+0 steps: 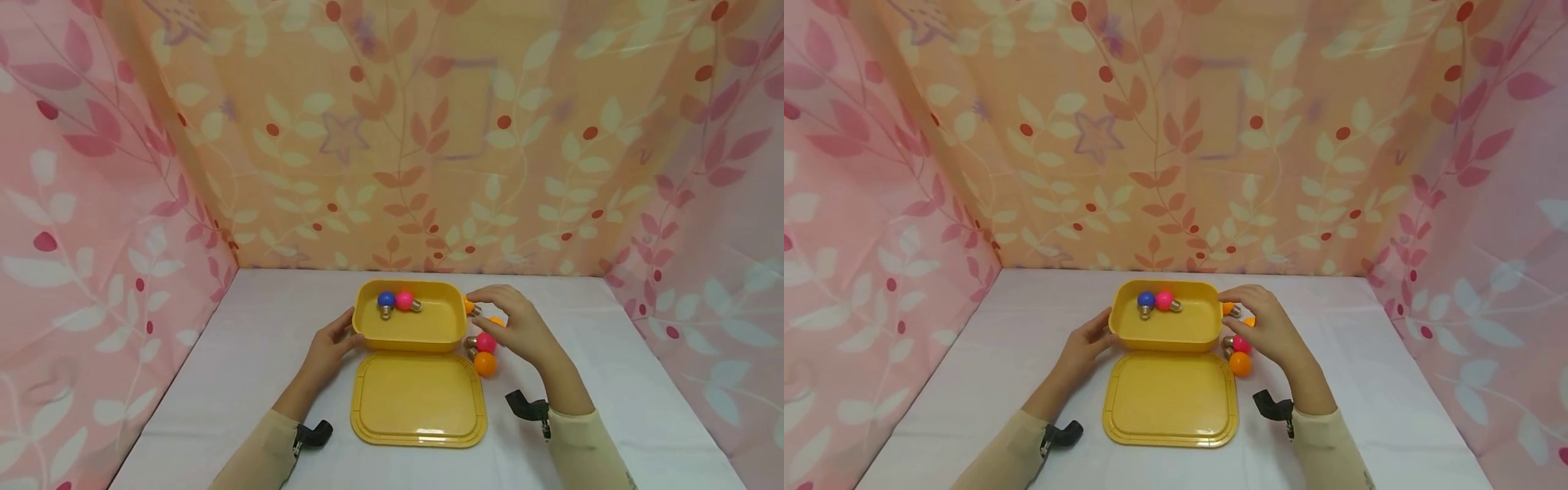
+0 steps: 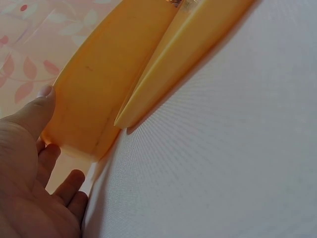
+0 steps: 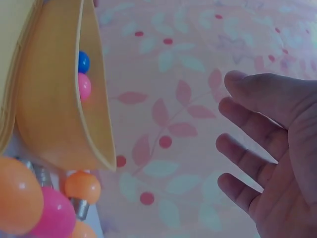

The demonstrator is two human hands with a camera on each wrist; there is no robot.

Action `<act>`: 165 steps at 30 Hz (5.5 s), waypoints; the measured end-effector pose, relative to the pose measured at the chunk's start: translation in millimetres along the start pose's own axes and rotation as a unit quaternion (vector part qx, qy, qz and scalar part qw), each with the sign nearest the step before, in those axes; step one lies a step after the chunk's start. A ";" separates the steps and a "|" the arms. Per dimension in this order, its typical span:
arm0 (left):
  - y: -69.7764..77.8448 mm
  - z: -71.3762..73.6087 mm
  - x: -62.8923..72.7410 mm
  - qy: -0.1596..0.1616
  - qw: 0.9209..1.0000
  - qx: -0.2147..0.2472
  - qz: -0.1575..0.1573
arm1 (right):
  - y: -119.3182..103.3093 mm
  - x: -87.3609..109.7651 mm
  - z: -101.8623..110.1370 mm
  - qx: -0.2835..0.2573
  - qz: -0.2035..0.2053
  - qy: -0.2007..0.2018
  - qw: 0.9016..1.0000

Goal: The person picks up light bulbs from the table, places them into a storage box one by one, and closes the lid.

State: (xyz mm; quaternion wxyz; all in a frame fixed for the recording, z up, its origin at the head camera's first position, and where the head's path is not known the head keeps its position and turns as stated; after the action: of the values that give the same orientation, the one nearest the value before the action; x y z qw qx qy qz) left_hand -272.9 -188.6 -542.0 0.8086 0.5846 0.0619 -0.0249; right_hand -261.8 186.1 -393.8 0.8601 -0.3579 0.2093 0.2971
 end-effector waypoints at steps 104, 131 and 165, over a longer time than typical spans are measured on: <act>1.5 1.5 0.5 -0.001 1.000 0.006 -0.022 | 154.9 64.2 -8.9 0.000 -0.328 -0.012 0.945; -0.1 1.2 1.2 -0.004 1.000 0.015 -0.010 | 139.4 58.3 2.9 0.008 -0.309 0.054 0.950; -2.8 -0.9 1.6 -0.009 1.000 0.005 -0.010 | 82.6 29.5 0.8 -0.029 -0.217 0.086 0.972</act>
State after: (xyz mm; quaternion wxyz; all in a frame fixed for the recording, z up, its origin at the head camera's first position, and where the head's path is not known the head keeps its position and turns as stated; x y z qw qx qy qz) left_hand -271.7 -188.6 -545.1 0.8057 0.5879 0.0604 -0.0392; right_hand -294.5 244.2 -450.7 0.8722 -0.4436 0.1914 0.0774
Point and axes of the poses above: each hand's wrist, its own x-axis away from the middle knuckle, its own z-axis out of the back of the hand, y = z × x, the point moved 5 cm from there along -x, towards the middle knuckle, and after that the axes turned 6 degrees about y, right-handed, at the moved point
